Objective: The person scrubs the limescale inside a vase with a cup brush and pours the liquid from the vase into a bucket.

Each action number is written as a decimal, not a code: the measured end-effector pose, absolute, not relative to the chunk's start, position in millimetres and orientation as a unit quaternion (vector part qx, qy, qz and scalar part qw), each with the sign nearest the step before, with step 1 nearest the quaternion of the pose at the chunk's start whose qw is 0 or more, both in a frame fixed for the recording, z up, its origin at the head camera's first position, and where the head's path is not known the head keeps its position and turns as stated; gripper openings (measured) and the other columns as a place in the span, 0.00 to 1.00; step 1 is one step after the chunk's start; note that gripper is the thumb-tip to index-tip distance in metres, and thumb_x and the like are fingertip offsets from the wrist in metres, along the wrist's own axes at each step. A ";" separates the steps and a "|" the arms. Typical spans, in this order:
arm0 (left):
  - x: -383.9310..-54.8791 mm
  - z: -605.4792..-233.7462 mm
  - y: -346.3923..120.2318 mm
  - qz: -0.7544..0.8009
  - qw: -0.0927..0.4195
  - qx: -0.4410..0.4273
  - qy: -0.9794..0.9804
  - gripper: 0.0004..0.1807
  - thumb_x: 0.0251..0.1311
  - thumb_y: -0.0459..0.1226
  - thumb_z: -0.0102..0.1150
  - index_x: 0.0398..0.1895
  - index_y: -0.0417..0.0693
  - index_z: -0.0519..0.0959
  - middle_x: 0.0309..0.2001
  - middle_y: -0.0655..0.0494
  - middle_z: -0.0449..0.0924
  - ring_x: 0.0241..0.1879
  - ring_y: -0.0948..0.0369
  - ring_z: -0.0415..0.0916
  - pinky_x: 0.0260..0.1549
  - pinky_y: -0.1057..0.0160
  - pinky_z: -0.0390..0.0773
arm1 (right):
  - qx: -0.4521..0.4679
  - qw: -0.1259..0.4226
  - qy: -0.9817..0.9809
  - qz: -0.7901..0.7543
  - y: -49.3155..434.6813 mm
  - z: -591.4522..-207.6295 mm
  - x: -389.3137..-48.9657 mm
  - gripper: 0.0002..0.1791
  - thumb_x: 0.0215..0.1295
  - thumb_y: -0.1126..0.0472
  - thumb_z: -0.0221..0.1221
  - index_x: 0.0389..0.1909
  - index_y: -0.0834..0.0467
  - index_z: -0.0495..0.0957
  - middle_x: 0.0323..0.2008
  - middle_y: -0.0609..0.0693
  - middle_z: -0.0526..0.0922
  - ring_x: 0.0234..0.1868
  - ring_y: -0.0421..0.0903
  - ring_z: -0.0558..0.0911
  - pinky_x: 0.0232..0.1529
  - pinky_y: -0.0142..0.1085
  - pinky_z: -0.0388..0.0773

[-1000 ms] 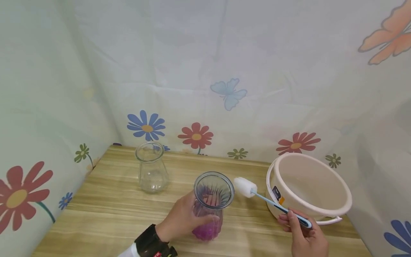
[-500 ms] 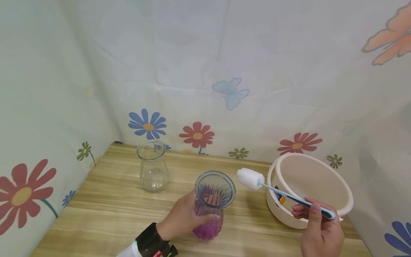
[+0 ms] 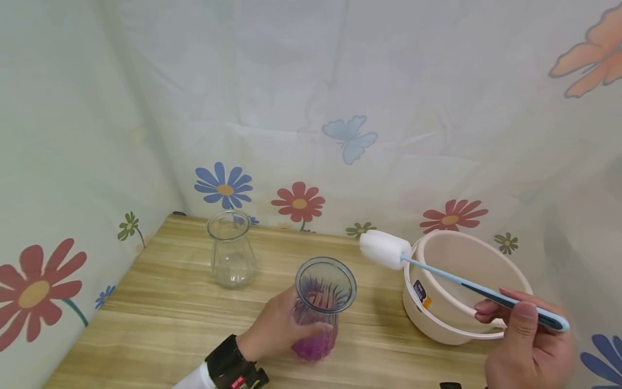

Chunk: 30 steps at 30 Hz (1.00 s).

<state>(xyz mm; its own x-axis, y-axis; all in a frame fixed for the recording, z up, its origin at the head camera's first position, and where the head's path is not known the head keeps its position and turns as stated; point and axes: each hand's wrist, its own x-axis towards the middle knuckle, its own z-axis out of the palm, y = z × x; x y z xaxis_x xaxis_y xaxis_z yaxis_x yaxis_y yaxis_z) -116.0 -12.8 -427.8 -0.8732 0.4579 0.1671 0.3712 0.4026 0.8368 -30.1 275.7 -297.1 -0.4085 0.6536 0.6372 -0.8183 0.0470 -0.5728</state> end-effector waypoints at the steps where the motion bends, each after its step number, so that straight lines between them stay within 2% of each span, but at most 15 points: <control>1: -116.1 -427.9 -12.9 0.487 0.046 0.246 0.837 0.48 0.54 0.70 0.66 0.76 0.73 0.58 0.64 0.66 0.80 0.65 0.58 0.78 0.63 0.47 0.79 | 0.090 0.537 -0.477 0.690 272.7 -293.6 -28.6 0.15 0.76 0.69 0.52 0.45 0.82 0.75 0.22 0.60 0.84 0.21 0.47 0.80 0.32 0.30 0.81; 10: -115.5 -427.6 -12.1 0.490 0.056 0.241 0.836 0.48 0.54 0.70 0.66 0.76 0.75 0.59 0.63 0.66 0.80 0.65 0.59 0.78 0.62 0.47 0.80 | 0.251 0.458 -0.415 0.745 254.0 -268.6 -17.6 0.17 0.79 0.76 0.39 0.39 0.89 0.70 0.25 0.68 0.82 0.23 0.54 0.82 0.34 0.35 0.83; 16: -115.8 -426.7 -13.8 0.489 0.058 0.241 0.837 0.48 0.54 0.70 0.67 0.75 0.72 0.59 0.64 0.66 0.79 0.65 0.59 0.78 0.63 0.47 0.79 | 0.235 0.435 -0.461 0.737 251.2 -270.5 -14.8 0.14 0.78 0.75 0.42 0.42 0.86 0.71 0.27 0.66 0.84 0.25 0.52 0.82 0.35 0.34 0.83; 23: -116.8 -428.6 -14.1 0.492 0.057 0.246 0.833 0.47 0.54 0.68 0.68 0.75 0.75 0.58 0.66 0.66 0.78 0.66 0.59 0.77 0.65 0.47 0.77 | 0.276 0.398 -0.523 0.702 249.2 -268.7 -19.2 0.12 0.76 0.79 0.43 0.41 0.87 0.73 0.31 0.63 0.86 0.27 0.48 0.83 0.36 0.30 0.83; 28: -116.7 -429.1 -13.4 0.490 0.058 0.244 0.835 0.46 0.55 0.66 0.69 0.75 0.74 0.59 0.66 0.67 0.78 0.66 0.59 0.77 0.65 0.46 0.77 | 0.221 0.381 -0.613 0.656 247.8 -268.1 -19.7 0.10 0.75 0.79 0.47 0.43 0.84 0.75 0.27 0.56 0.86 0.26 0.43 0.82 0.35 0.25 0.82; 30: -116.6 -428.2 -13.8 0.491 0.060 0.243 0.834 0.46 0.55 0.65 0.70 0.75 0.73 0.60 0.66 0.66 0.78 0.66 0.58 0.77 0.66 0.45 0.77 | 0.165 0.372 -0.673 0.618 245.4 -265.2 -18.4 0.10 0.76 0.78 0.47 0.44 0.82 0.76 0.26 0.52 0.85 0.25 0.41 0.81 0.35 0.24 0.81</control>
<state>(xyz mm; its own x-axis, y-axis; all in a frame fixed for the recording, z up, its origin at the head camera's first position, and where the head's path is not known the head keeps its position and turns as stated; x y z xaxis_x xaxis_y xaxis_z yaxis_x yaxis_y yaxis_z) -116.6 -13.8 -428.2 -0.8751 0.4636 0.1387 0.3462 0.3994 0.8489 -18.4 245.4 -265.2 -0.6682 0.2385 0.7047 -0.6820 0.1819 -0.7083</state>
